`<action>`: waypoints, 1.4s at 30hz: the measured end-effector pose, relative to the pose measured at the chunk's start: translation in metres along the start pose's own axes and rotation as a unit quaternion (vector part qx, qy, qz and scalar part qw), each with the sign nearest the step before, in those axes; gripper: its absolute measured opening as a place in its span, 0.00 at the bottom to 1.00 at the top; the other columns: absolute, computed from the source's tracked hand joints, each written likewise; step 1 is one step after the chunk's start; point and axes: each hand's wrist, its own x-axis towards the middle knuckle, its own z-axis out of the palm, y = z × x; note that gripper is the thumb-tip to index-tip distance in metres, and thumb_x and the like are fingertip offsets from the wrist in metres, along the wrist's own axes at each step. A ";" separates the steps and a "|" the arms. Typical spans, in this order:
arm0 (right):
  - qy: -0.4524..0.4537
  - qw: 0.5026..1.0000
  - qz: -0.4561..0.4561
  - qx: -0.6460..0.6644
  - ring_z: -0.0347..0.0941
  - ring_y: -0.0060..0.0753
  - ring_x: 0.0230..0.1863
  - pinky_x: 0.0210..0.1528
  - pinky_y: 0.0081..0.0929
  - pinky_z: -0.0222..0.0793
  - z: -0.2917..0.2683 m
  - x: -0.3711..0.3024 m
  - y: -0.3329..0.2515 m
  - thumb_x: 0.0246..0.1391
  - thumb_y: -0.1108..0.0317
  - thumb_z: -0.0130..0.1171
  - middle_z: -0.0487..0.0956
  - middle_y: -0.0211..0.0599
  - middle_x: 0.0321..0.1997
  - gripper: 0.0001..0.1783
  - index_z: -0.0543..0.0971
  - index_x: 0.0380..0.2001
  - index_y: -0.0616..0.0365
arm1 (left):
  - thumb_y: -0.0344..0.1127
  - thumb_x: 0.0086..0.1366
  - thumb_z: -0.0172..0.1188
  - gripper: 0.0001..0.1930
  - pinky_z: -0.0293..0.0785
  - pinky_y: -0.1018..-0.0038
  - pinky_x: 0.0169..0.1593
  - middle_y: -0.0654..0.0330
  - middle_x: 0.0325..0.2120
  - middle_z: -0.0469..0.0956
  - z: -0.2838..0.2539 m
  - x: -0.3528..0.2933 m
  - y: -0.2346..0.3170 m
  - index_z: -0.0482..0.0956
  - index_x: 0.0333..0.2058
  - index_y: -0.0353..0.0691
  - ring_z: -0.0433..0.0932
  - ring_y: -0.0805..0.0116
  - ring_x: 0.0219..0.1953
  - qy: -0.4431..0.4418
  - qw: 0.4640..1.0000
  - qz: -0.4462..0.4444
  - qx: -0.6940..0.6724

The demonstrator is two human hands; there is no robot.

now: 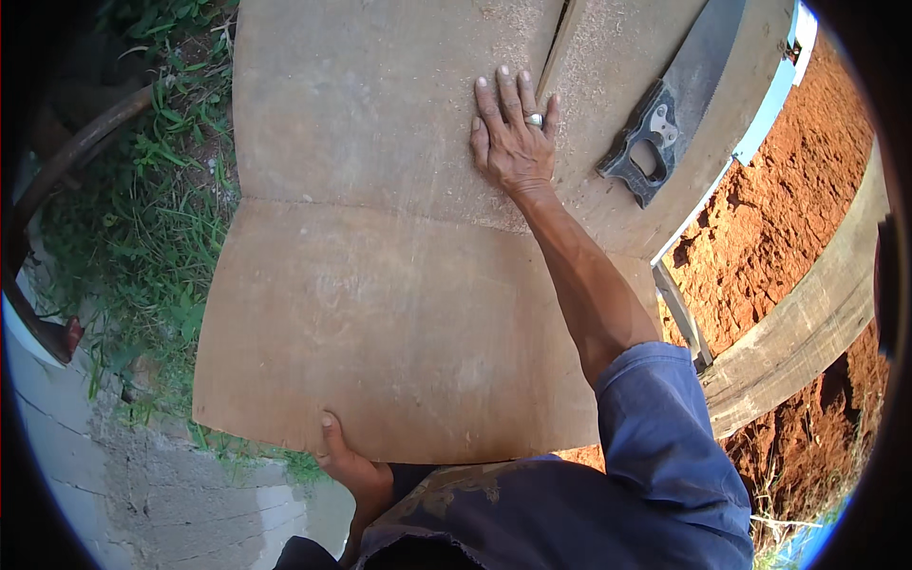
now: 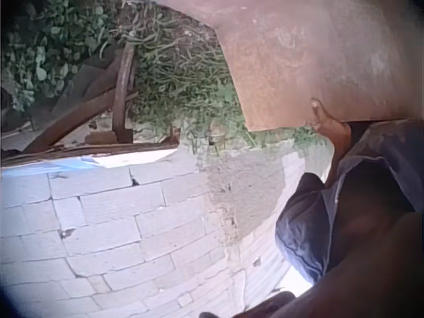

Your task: The recorder uses a handsaw to cut a large wooden board positioned outdoors.

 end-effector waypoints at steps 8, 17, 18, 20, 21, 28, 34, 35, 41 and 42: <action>0.023 0.999 -0.016 0.046 0.49 0.41 0.77 0.75 0.60 0.36 -0.020 0.005 -0.002 0.59 0.54 0.52 0.58 0.35 0.75 0.32 0.66 0.67 0.41 | 0.42 0.70 0.53 0.30 0.69 0.62 0.62 0.47 0.61 0.67 0.064 -0.024 0.028 0.58 0.66 0.35 0.71 0.56 0.58 -0.082 0.979 0.023 -0.186; -0.081 0.991 -0.080 0.072 0.40 0.51 0.78 0.73 0.67 0.34 -0.073 0.013 0.013 0.61 0.47 0.49 0.48 0.42 0.78 0.36 0.59 0.71 0.42 | 0.25 0.55 0.49 0.45 0.63 0.58 0.66 0.44 0.66 0.57 0.117 0.018 0.025 0.42 0.72 0.41 0.65 0.50 0.64 -0.065 0.901 0.360 -0.233; -0.130 0.983 -0.101 0.077 0.46 0.52 0.76 0.72 0.64 0.41 -0.085 0.012 0.018 0.61 0.48 0.49 0.51 0.45 0.77 0.36 0.59 0.71 0.44 | 0.25 0.55 0.49 0.45 0.62 0.58 0.67 0.44 0.66 0.57 0.115 0.018 0.024 0.42 0.72 0.40 0.65 0.50 0.64 -0.040 0.910 0.364 -0.193; -0.211 0.960 -0.126 0.136 0.59 0.54 0.71 0.69 0.56 0.55 -0.109 0.003 0.028 0.62 0.48 0.49 0.61 0.50 0.72 0.36 0.60 0.70 0.49 | 0.24 0.54 0.49 0.45 0.60 0.58 0.68 0.41 0.66 0.58 0.104 0.008 0.019 0.43 0.72 0.37 0.65 0.49 0.64 -0.031 0.915 0.356 -0.188; -0.245 0.940 -0.141 0.189 0.65 0.55 0.67 0.67 0.51 0.61 -0.122 -0.004 0.030 0.63 0.48 0.48 0.68 0.52 0.68 0.36 0.61 0.70 0.52 | 0.23 0.53 0.48 0.45 0.58 0.59 0.69 0.39 0.65 0.60 0.093 0.007 0.010 0.44 0.72 0.35 0.65 0.48 0.65 0.000 0.928 0.335 -0.164; -0.231 0.949 0.034 0.210 0.74 0.58 0.58 0.63 0.45 0.67 -0.195 -0.137 0.102 0.63 0.45 0.47 0.78 0.56 0.56 0.38 0.64 0.68 0.58 | 0.46 0.58 0.71 0.57 0.44 0.24 0.64 0.56 0.75 0.30 -0.047 0.165 -0.130 0.34 0.74 0.56 0.34 0.39 0.75 -0.184 0.930 0.244 -0.203; -0.251 0.904 0.341 0.066 0.77 0.55 0.54 0.53 0.43 0.74 -0.090 -0.349 0.217 0.56 0.36 0.55 0.76 0.69 0.54 0.48 0.63 0.65 0.68 | 0.52 0.68 0.60 0.29 0.82 0.54 0.47 0.50 0.50 0.78 -0.065 0.187 -0.180 0.72 0.56 0.33 0.81 0.52 0.48 -0.091 0.973 0.045 -0.209; -0.249 0.861 0.377 0.234 0.80 0.51 0.46 0.44 0.39 0.76 -0.065 -0.381 0.241 0.58 0.40 0.56 0.76 0.67 0.53 0.46 0.62 0.66 0.67 | 0.56 0.68 0.59 0.31 0.82 0.53 0.48 0.49 0.52 0.76 -0.055 0.200 -0.181 0.73 0.55 0.31 0.80 0.52 0.49 -0.103 0.980 0.041 -0.164; 0.028 0.900 0.391 0.190 0.73 0.61 0.57 0.59 0.46 0.67 -0.020 -0.406 0.149 0.57 0.36 0.55 0.74 0.68 0.55 0.51 0.57 0.68 0.69 | 0.65 0.60 0.64 0.42 0.77 0.54 0.54 0.51 0.55 0.75 -0.051 0.281 -0.229 0.71 0.58 0.33 0.77 0.54 0.53 -0.007 0.986 0.032 -0.161; 0.030 0.843 0.503 0.189 0.74 0.60 0.56 0.58 0.45 0.67 -0.033 -0.392 0.140 0.57 0.33 0.53 0.76 0.66 0.53 0.49 0.63 0.62 0.71 | 0.65 0.60 0.64 0.42 0.77 0.54 0.54 0.51 0.55 0.75 -0.057 0.283 -0.231 0.71 0.58 0.33 0.77 0.54 0.53 0.004 0.988 0.025 -0.150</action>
